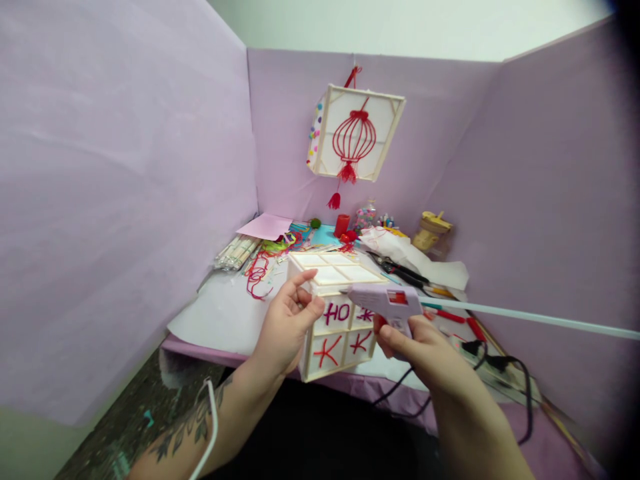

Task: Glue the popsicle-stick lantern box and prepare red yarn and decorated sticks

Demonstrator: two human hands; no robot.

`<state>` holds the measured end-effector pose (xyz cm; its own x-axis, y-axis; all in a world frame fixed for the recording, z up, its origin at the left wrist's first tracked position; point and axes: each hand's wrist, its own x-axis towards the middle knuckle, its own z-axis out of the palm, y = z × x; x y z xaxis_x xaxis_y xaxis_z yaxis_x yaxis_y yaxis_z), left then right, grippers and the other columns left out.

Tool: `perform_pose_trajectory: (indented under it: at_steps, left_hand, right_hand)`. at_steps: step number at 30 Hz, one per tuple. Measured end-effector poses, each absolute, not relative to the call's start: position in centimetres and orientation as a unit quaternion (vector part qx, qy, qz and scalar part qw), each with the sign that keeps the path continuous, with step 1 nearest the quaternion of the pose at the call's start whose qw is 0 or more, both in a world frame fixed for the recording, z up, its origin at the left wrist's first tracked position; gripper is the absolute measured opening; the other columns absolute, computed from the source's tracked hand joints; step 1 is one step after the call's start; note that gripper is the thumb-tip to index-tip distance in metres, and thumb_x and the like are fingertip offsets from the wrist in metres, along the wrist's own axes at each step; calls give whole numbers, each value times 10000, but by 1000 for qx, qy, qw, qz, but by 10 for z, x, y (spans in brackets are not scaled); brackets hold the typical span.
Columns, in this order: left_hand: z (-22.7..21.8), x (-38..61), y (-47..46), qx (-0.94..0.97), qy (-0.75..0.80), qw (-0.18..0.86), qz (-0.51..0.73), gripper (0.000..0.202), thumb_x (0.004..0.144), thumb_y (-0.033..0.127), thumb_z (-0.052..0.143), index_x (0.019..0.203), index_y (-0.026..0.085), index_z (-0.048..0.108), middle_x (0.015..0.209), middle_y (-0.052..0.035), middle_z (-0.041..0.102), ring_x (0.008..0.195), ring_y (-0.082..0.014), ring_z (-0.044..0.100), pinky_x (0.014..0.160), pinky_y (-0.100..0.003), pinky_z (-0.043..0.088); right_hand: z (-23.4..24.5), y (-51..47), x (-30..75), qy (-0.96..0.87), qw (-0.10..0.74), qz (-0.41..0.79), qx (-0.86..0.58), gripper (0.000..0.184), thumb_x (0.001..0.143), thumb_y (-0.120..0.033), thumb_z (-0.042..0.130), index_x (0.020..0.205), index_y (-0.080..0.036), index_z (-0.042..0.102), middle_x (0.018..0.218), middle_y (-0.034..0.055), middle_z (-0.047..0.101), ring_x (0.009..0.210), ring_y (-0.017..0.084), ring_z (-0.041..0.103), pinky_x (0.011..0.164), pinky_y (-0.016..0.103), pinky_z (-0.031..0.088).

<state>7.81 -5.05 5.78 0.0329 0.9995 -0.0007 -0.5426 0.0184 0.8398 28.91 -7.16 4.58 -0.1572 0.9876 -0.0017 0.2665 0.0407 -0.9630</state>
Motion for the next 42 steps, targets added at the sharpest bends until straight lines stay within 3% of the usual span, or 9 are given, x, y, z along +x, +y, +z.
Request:
perform_pose_trajectory:
  at_steps: [42]
  left_hand:
    - [57, 77, -52, 355, 340, 625, 606, 575, 621, 228, 829, 1155, 214, 618, 751, 53, 490, 687, -73, 489, 676, -212, 390]
  right_hand:
    - [40, -72, 302, -613, 359, 399, -580, 521, 751, -673, 568, 553, -192, 546, 572, 32, 553, 587, 175, 496, 567, 302, 366]
